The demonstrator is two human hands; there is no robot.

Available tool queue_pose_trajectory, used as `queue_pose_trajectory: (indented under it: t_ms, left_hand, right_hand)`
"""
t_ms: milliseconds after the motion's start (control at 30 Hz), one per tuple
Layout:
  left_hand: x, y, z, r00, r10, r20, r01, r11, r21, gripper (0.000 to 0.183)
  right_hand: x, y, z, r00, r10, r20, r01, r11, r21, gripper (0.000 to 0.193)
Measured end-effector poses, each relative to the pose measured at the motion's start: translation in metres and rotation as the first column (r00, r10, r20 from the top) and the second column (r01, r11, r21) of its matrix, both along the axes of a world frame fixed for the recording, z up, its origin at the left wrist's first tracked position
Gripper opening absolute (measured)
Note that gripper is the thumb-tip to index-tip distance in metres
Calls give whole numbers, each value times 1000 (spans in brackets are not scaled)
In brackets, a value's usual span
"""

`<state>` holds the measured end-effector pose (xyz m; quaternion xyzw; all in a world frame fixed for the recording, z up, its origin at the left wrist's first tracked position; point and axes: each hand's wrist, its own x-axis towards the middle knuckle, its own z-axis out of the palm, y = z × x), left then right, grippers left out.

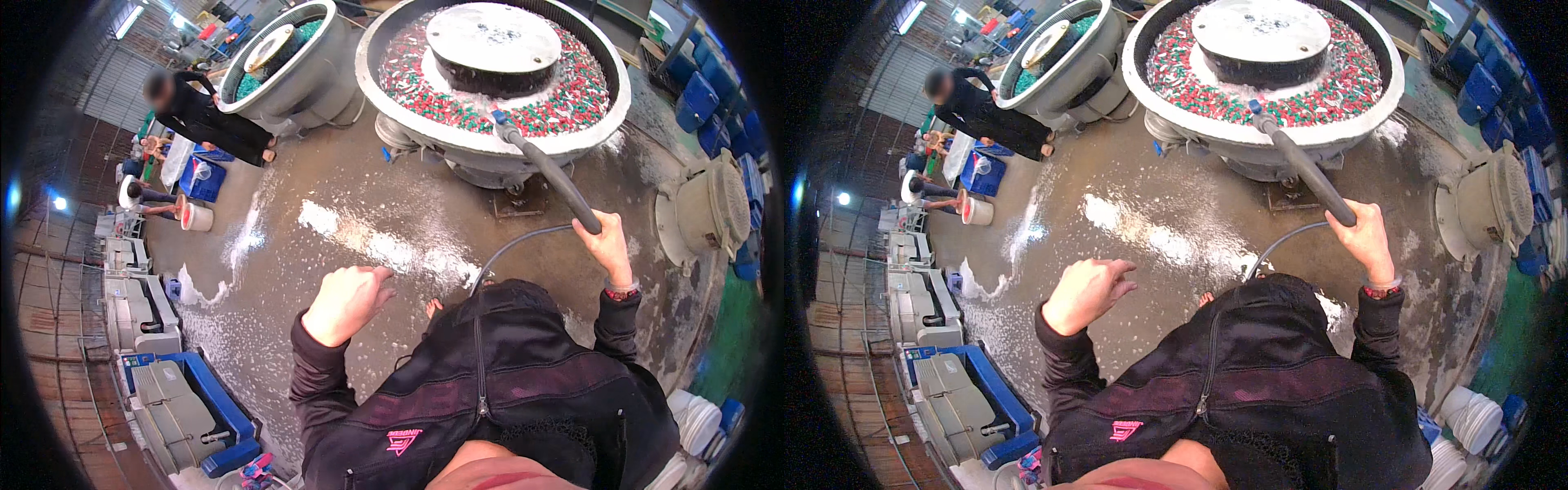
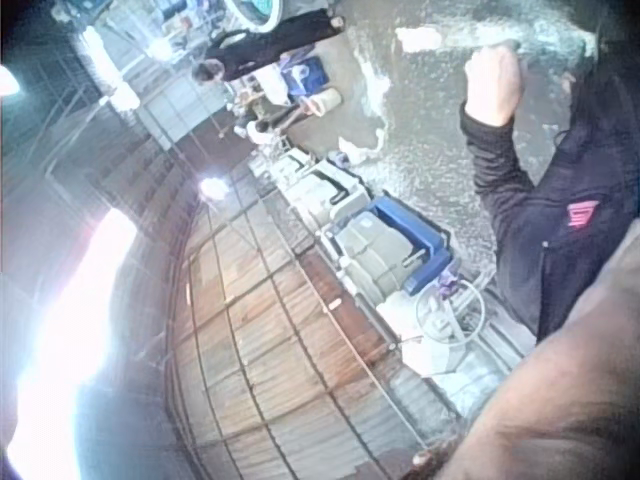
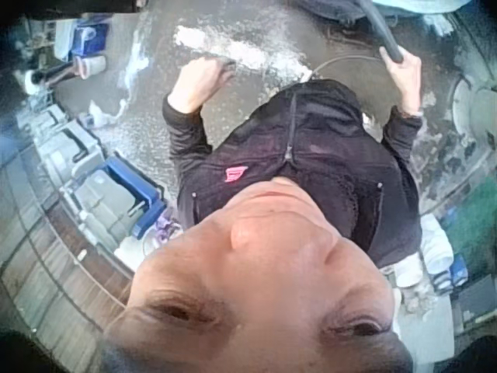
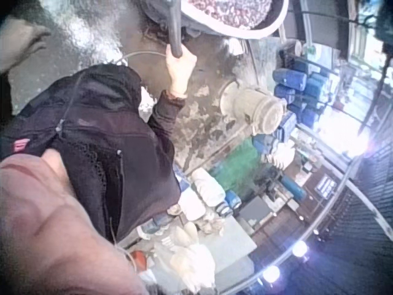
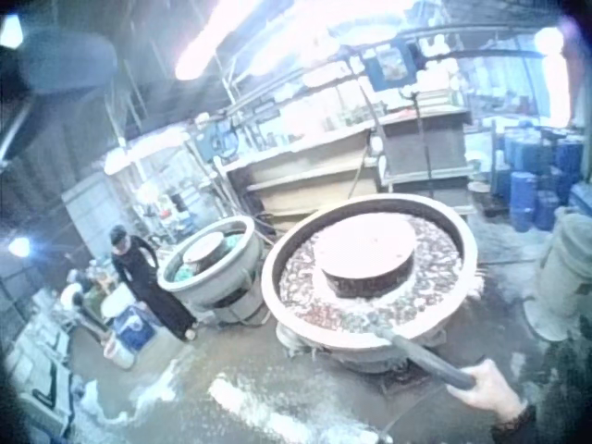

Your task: The person uses a water hose to wash out an industrial vibratory finishing machine filled with small colorful media, directing water over the top and then rinsing the base and floor around the unit.

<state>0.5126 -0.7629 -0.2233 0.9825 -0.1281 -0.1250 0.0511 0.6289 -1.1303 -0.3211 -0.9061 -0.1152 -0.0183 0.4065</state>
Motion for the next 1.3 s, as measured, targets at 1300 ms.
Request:
queue_pose_trajectory:
  t_ms: [1300]
  left_hand:
    - [-43, -82, -329, 922, 137, -362, -194, 973, -124, 25]
  right_hand:
    - [21, 5, -40, 994, 90, 55, -88, 996, -23, 34]
